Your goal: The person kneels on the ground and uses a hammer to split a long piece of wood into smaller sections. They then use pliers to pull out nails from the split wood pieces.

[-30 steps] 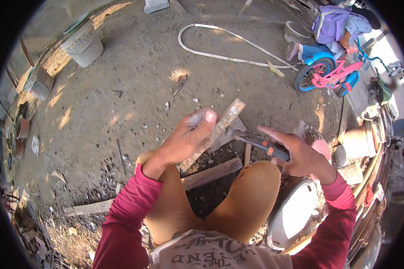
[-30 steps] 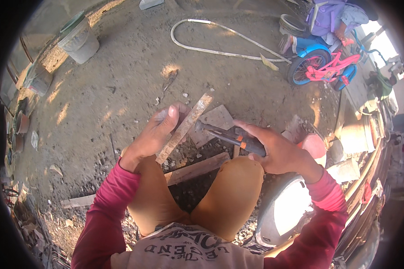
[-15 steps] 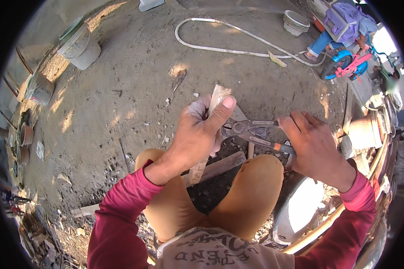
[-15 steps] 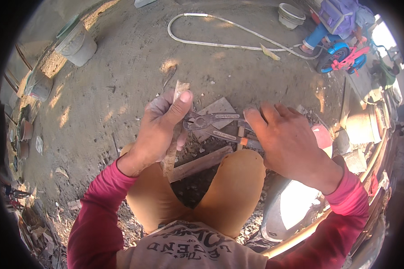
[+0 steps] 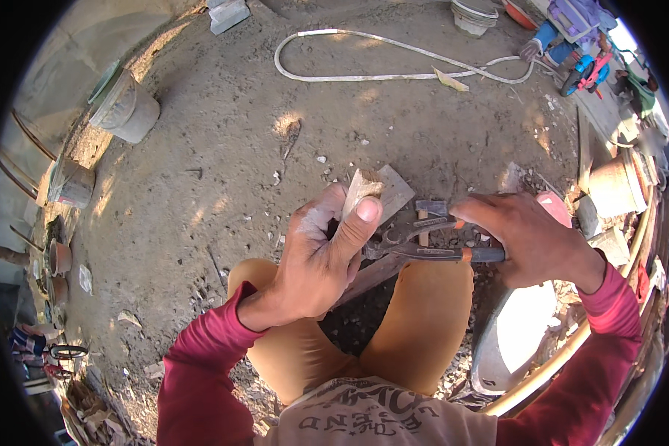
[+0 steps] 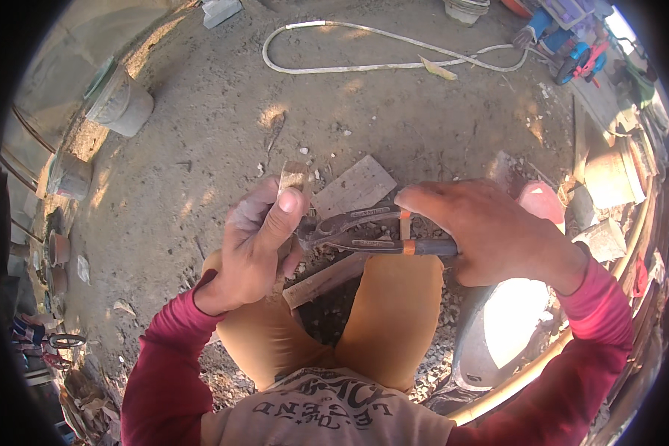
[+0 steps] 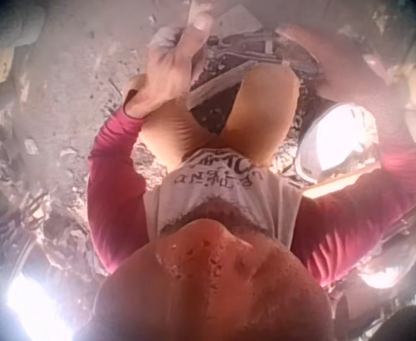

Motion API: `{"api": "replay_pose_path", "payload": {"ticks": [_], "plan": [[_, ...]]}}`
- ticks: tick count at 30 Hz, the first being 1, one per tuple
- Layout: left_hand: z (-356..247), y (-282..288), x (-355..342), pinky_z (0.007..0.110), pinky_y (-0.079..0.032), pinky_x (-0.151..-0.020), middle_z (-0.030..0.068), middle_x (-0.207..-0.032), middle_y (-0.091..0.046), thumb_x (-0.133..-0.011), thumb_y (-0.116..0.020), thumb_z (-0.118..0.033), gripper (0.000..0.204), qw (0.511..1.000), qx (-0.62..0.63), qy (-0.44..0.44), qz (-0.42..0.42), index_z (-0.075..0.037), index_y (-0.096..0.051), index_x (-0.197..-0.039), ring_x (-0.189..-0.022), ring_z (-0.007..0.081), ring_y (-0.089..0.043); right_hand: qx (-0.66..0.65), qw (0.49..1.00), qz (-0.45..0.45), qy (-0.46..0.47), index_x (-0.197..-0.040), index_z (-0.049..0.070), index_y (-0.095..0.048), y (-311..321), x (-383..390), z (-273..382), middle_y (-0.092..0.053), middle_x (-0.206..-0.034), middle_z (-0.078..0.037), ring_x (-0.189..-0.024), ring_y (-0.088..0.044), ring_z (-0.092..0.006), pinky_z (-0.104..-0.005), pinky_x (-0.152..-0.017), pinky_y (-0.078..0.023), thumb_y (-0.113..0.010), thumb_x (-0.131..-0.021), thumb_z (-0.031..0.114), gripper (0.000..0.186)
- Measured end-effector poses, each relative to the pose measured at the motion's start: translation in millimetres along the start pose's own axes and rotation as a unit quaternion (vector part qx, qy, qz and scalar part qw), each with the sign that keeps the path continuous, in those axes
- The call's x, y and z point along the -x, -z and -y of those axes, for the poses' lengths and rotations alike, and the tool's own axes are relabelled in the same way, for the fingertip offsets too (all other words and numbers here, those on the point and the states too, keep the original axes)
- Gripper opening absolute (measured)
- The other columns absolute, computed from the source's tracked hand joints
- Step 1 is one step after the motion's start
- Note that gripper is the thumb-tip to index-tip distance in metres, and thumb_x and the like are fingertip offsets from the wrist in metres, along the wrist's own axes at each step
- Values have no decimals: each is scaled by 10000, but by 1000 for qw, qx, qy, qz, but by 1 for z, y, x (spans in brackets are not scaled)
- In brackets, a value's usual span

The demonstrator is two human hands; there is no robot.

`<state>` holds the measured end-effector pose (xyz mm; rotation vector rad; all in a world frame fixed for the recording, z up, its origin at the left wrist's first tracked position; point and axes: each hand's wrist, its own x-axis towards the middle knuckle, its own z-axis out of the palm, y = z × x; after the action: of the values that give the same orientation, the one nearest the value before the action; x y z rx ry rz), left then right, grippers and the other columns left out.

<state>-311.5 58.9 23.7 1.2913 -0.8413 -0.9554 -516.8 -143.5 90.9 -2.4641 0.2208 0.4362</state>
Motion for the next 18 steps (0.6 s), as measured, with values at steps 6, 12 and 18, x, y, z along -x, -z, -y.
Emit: {"api": "replay_pose_path", "payload": {"ticks": [6, 12, 18], "plan": [[6, -16, 0, 223, -363, -406, -41, -697, -516, -1099, -551, -412, 404, 997, 17, 64, -31, -20, -591, -1007, -481, 37, -459, 107, 988, -112, 21, -1223, 19, -543, -20, 21, 5, -582, -947, -152, -847, -605, -344, -437, -741, -497, -768, -774, 71, 505], [5, -16, 5, 224, -407, -422, -25, -774, -536, -1105, -536, -404, 389, 995, 48, 58, 58, -32, -602, -1012, -518, 49, -480, -116, 987, 108, -38, -1220, 38, -566, 1, 23, -18, -595, -935, -142, -841, -603, -335, -404, -708, -480, -678, -715, -43, 524], [8, -30, -1, 225, -336, -421, -57, -625, -482, -1091, -559, -444, 451, 998, 20, 61, -29, -8, -592, -982, -485, 18, -453, 105, 986, -128, -2, -1252, 38, -560, -26, 37, 0, -602, -947, -158, -880, -614, -370, -469, -721, -501, -749, -741, 19, 544]]}}
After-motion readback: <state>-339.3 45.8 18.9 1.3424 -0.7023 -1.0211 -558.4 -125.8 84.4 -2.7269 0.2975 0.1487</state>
